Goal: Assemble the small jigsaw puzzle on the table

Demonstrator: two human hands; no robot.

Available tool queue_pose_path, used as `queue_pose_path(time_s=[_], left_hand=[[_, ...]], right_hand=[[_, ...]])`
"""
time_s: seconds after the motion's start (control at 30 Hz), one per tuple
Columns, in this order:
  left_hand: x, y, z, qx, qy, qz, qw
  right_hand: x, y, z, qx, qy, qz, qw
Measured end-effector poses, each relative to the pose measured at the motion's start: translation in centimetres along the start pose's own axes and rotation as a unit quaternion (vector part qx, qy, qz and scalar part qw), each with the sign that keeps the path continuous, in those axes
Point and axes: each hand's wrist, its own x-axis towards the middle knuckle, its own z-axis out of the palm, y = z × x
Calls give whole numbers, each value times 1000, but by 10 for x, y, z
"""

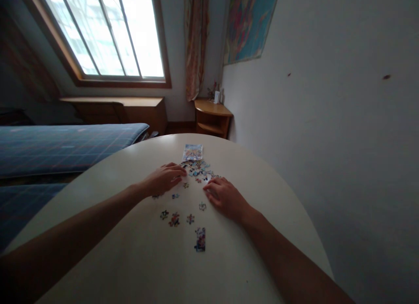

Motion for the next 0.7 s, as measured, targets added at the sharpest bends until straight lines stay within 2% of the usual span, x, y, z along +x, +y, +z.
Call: queue_pose_path(time_s=[0.17, 0.3, 0.53, 0.7], left_hand=[[0, -3, -5, 3, 5, -6, 1000], [5, -2, 1, 5, 10, -8, 1000], [7, 1, 8, 1, -1, 48, 999], [3, -1, 4, -8, 23, 49, 998]], right_hand=[[0, -1, 0, 2, 6, 1, 1000], [1, 1, 0, 0, -2, 0, 1000], [0, 1, 0, 3, -4, 5, 1000], [0, 1, 0, 5, 0, 5, 1000]])
